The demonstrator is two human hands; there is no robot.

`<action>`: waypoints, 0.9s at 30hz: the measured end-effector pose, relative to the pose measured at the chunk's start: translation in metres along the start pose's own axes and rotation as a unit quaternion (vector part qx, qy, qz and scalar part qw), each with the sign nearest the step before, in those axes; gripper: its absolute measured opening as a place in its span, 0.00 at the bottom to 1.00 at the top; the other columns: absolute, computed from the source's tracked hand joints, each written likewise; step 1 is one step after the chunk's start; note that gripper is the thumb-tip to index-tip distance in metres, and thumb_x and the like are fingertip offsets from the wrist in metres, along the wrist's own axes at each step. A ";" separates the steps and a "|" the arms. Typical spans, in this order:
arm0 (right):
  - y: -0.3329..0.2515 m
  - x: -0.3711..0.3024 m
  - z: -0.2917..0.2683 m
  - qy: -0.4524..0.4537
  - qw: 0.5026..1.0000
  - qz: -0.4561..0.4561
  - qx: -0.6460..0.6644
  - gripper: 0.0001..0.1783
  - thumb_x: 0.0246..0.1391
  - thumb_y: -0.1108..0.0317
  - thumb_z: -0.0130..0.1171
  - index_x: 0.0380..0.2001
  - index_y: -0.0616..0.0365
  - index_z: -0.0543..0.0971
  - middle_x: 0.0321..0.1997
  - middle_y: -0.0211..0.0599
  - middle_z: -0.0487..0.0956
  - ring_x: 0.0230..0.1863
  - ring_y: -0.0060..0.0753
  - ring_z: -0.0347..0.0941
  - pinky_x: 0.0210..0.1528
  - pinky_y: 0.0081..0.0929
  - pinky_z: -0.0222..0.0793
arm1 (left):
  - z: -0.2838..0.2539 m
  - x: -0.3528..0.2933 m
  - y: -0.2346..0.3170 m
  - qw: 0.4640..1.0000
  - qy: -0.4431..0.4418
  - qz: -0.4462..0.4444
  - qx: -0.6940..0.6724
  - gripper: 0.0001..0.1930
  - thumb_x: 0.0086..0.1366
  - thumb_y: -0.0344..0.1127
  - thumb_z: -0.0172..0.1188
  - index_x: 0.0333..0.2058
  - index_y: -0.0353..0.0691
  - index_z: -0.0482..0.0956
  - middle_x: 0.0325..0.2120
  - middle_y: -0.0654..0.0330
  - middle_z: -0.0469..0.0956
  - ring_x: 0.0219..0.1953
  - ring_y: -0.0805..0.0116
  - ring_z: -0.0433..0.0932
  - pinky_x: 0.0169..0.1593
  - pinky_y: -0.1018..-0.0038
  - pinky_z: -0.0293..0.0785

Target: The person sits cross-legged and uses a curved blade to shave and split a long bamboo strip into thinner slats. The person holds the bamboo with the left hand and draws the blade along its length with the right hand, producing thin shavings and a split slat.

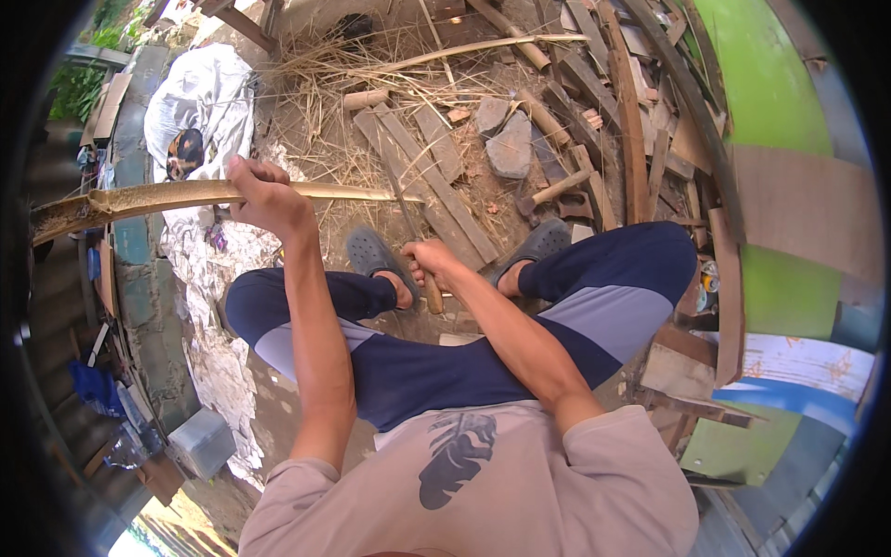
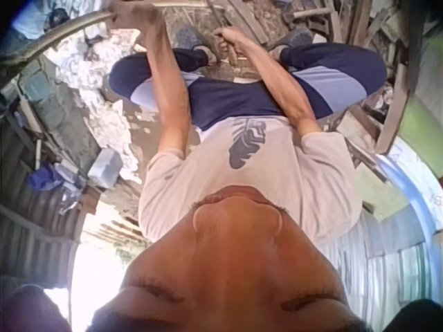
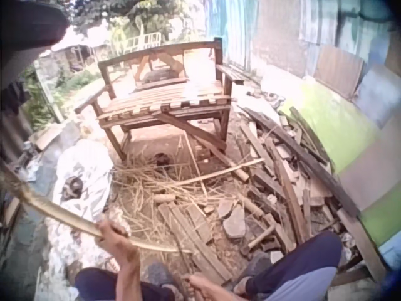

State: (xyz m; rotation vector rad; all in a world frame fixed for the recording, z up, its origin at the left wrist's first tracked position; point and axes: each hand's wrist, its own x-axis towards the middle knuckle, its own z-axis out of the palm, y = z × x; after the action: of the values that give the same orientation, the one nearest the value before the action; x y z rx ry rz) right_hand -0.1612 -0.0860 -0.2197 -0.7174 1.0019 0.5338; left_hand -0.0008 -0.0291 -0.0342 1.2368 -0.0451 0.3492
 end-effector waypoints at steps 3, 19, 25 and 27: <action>0.002 0.008 -0.013 -0.041 0.999 0.012 -0.010 0.12 0.54 0.63 0.54 0.21 0.51 0.66 0.13 0.23 0.60 0.10 0.21 0.56 0.13 0.27 0.53 | 0.006 0.002 -0.002 1.000 -0.005 0.000 0.020 0.19 0.66 0.39 0.50 0.16 0.44 0.60 0.12 0.70 0.55 0.14 0.81 0.53 0.18 0.81 0.48; 0.023 0.050 -0.036 0.157 0.860 -0.246 -0.418 0.20 0.44 0.61 0.52 0.15 0.73 0.75 0.16 0.54 0.75 0.19 0.41 0.76 0.20 0.38 0.69 | -0.016 0.021 -0.021 0.948 -0.306 -0.021 -0.081 0.17 0.66 0.46 0.44 0.22 0.46 0.56 0.15 0.69 0.50 0.18 0.78 0.49 0.22 0.78 0.48; 0.005 0.027 -0.029 -0.015 0.995 -0.030 -0.089 0.12 0.49 0.63 0.55 0.22 0.61 0.72 0.16 0.31 0.69 0.13 0.27 0.64 0.14 0.28 0.59 | -0.014 0.021 -0.022 0.961 -0.265 -0.045 -0.062 0.17 0.66 0.42 0.42 0.18 0.46 0.53 0.13 0.70 0.48 0.16 0.79 0.47 0.20 0.79 0.45; 0.001 0.030 -0.036 -0.103 0.994 0.039 0.012 0.10 0.50 0.63 0.55 0.24 0.58 0.71 0.16 0.26 0.65 0.12 0.23 0.59 0.13 0.25 0.55 | -0.014 0.020 -0.023 0.965 -0.255 -0.039 -0.051 0.17 0.66 0.42 0.41 0.18 0.46 0.53 0.13 0.70 0.48 0.15 0.79 0.45 0.19 0.79 0.44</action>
State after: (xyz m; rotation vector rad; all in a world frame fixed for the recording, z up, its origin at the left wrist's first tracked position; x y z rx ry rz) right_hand -0.1689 -0.1102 -0.2589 -0.5916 0.8445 0.6487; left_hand 0.0226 -0.0175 -0.0552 1.1951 -0.4503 -0.0474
